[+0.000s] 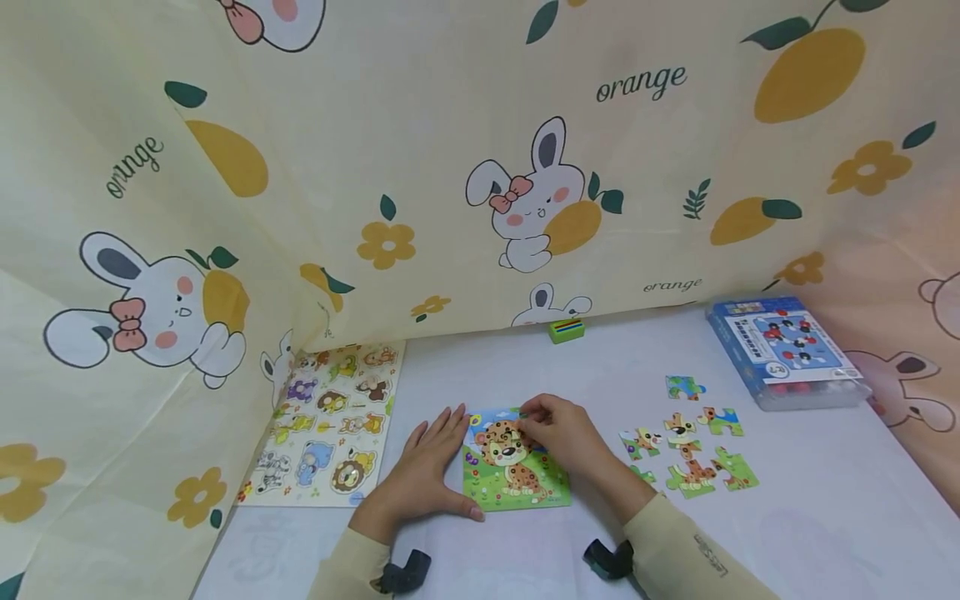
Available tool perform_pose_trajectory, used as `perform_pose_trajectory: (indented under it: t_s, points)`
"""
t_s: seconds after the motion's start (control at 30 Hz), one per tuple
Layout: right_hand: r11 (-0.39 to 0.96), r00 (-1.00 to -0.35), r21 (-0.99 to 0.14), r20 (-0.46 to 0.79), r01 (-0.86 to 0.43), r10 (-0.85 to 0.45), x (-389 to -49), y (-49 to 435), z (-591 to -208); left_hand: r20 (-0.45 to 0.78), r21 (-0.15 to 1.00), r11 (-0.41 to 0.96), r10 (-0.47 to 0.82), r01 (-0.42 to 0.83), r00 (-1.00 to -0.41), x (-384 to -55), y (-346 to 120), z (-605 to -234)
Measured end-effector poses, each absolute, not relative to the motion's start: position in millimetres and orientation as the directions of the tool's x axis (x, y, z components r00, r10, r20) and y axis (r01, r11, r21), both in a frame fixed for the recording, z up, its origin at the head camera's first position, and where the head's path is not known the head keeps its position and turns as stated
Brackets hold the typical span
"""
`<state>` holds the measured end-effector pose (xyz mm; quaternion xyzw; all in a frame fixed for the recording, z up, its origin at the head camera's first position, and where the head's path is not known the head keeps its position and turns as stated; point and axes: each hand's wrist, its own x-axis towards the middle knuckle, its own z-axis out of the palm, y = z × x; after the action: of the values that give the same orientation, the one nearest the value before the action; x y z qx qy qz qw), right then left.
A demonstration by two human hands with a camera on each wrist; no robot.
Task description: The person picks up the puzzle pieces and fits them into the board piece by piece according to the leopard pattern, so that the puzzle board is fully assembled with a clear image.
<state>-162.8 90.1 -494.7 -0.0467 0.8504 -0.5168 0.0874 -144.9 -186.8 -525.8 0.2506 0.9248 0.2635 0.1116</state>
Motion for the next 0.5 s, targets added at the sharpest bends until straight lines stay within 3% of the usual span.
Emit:
perform_pose_trajectory:
  t_s: [0.2, 0.3, 0.5]
  points:
    - [0.548, -0.983, -0.833, -0.028, -0.076, -0.180, -159, 94, -490, -0.070, 0.548, 0.732, 0.522, 0.405, -0.850, -144, -187, -525]
    - [0.607, -0.952, -0.768, 0.012, -0.204, -0.306, -155, 94, -488, -0.069, 0.550, 0.730, 0.524, 0.406, -0.849, -144, -187, -525]
    - [0.663, -0.812, -0.575, 0.005, -0.480, -0.583, -148, 93, -488, -0.066, 0.542, 0.729, 0.532, 0.418, -0.844, -144, -187, -525]
